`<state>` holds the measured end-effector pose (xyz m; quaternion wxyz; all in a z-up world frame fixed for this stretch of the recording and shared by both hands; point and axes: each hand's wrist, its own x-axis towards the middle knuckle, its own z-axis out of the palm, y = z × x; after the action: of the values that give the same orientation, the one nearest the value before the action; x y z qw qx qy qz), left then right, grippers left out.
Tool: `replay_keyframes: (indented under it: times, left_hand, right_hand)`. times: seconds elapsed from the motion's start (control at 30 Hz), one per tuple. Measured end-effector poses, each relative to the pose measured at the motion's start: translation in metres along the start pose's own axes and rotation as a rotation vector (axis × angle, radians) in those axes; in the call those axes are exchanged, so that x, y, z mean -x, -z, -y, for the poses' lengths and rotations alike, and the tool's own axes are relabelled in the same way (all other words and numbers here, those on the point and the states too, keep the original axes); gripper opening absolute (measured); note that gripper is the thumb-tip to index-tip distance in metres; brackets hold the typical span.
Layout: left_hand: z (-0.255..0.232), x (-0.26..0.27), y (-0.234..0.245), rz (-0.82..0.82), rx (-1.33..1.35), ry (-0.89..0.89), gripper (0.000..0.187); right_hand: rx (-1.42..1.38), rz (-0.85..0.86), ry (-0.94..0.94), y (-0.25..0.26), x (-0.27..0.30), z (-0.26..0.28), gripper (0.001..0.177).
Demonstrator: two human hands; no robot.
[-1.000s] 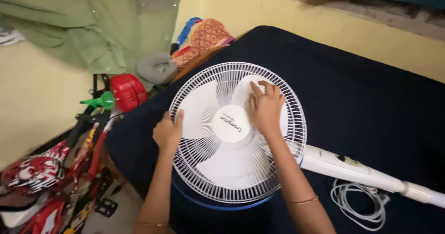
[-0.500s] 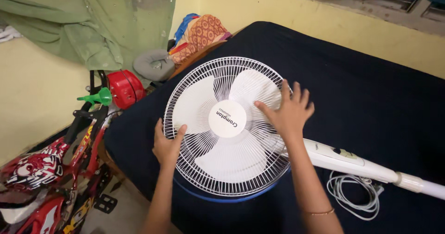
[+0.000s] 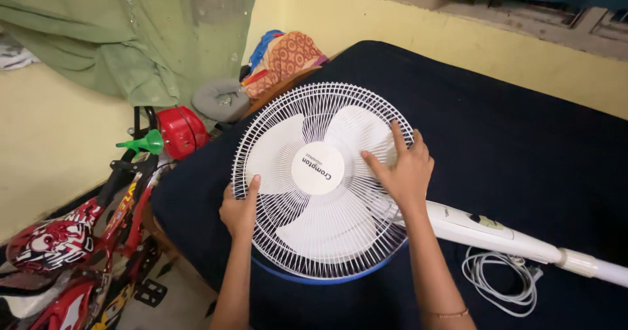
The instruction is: The person assembles a Crompton electric fan by attaching the front wire grille to the fan head and securing it with a blue plastic strap. The person repeatedly adjusts the grille and strap to ensure a snug fit.
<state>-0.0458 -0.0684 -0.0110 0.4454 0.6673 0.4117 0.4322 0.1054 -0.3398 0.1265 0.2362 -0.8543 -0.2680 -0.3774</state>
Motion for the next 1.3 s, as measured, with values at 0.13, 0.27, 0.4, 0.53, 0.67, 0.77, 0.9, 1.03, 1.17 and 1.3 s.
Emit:
replay_keyframes:
  times: [0.13, 0.27, 0.4, 0.53, 0.67, 0.77, 0.9, 1.03, 1.17, 1.3]
  left_hand:
    - [-0.003, 0.002, -0.003, 0.021, 0.042, 0.069, 0.072]
    - [-0.004, 0.004, -0.002, 0.013, 0.014, 0.048, 0.074]
    - [-0.004, 0.009, -0.008, 0.001, -0.015, 0.106, 0.078]
    - [0.0, 0.011, -0.016, -0.028, 0.025, 0.009, 0.084]
    - [0.008, 0.013, -0.015, 0.058, 0.117, -0.042, 0.081]
    - [0.01, 0.013, -0.011, 0.049, -0.023, -0.135, 0.092]
    - [-0.008, 0.018, -0.007, -0.069, -0.239, -0.495, 0.089]
    - [-0.053, 0.032, -0.025, 0.175, -0.309, -0.825, 0.092]
    - [-0.088, 0.068, -0.047, 0.313, -0.295, -0.972, 0.1]
    - [-0.099, 0.069, -0.048, 0.354, -0.335, -0.923, 0.106]
  right_hand:
    - [-0.028, 0.022, 0.015, -0.004, -0.011, -0.003, 0.088]
    - [-0.026, 0.035, 0.002, -0.015, -0.012, -0.007, 0.087]
    - [-0.025, 0.042, 0.006, -0.023, -0.017, -0.014, 0.087]
    - [-0.015, 0.065, -0.01, -0.025, -0.023, -0.016, 0.086]
    - [-0.008, 0.101, -0.055, -0.024, -0.021, -0.017, 0.086]
    - [-0.015, 0.1, -0.072, -0.024, -0.017, -0.017, 0.086]
    - [-0.022, 0.121, -0.108, -0.021, -0.017, -0.015, 0.088]
    - [-0.011, 0.101, -0.157, -0.018, -0.017, -0.008, 0.1]
    - [-0.036, 0.076, -0.177, -0.017, -0.016, -0.006, 0.103]
    - [-0.163, 0.051, -0.062, -0.015, -0.02, -0.023, 0.087]
